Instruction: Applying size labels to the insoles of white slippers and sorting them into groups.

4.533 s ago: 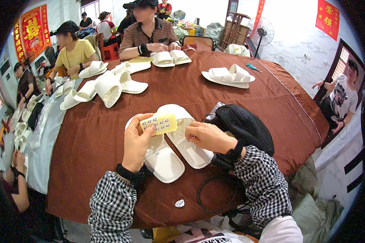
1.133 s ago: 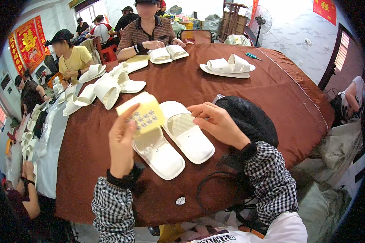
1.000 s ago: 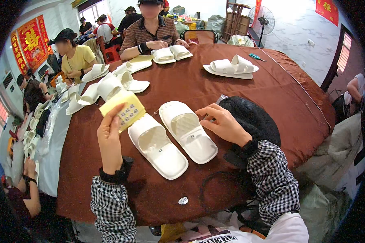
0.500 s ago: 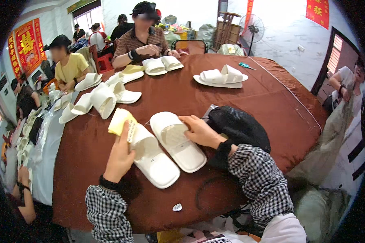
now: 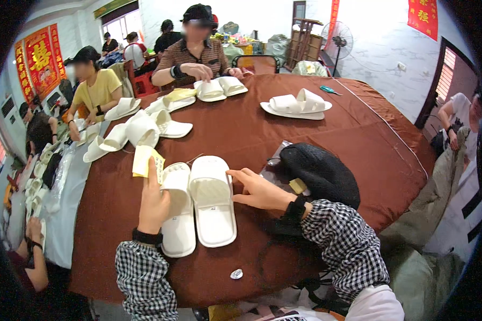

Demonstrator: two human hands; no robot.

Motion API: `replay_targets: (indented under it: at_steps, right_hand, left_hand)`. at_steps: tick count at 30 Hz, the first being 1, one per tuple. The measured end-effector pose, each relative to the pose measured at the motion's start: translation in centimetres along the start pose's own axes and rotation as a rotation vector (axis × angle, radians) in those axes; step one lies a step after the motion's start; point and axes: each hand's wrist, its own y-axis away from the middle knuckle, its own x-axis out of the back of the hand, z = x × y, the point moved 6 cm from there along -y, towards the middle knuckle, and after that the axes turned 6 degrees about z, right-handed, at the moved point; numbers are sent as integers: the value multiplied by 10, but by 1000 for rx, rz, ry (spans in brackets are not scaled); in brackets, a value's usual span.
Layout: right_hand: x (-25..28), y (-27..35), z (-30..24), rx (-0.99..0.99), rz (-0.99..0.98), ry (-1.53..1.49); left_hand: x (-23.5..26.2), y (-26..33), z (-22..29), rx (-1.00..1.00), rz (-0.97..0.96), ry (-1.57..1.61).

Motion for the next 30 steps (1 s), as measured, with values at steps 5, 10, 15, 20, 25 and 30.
replay_targets:
  at_steps: [5,10,15,20,25,30]
  right_hand:
    - [-5,2,-10,108,-168,-8]
    - [-4,7,-16,188,-266,-69]
    - [37,13,-19,236,1,84]
    - [124,16,-28,10,418,-142]
    - [181,35,-15,-84,397,13]
    - [242,15,6,-94,421,199]
  left_hand:
    - [10,0,-2,-15,97,-128]
    - [29,7,61,-55,-24,-227]
    - [-15,45,143,-326,-382,-41]
    - [-50,90,118,-439,-567,-420]
    - [-54,84,88,-346,-564,-479]
    - [-27,83,57,-282,-590,-504]
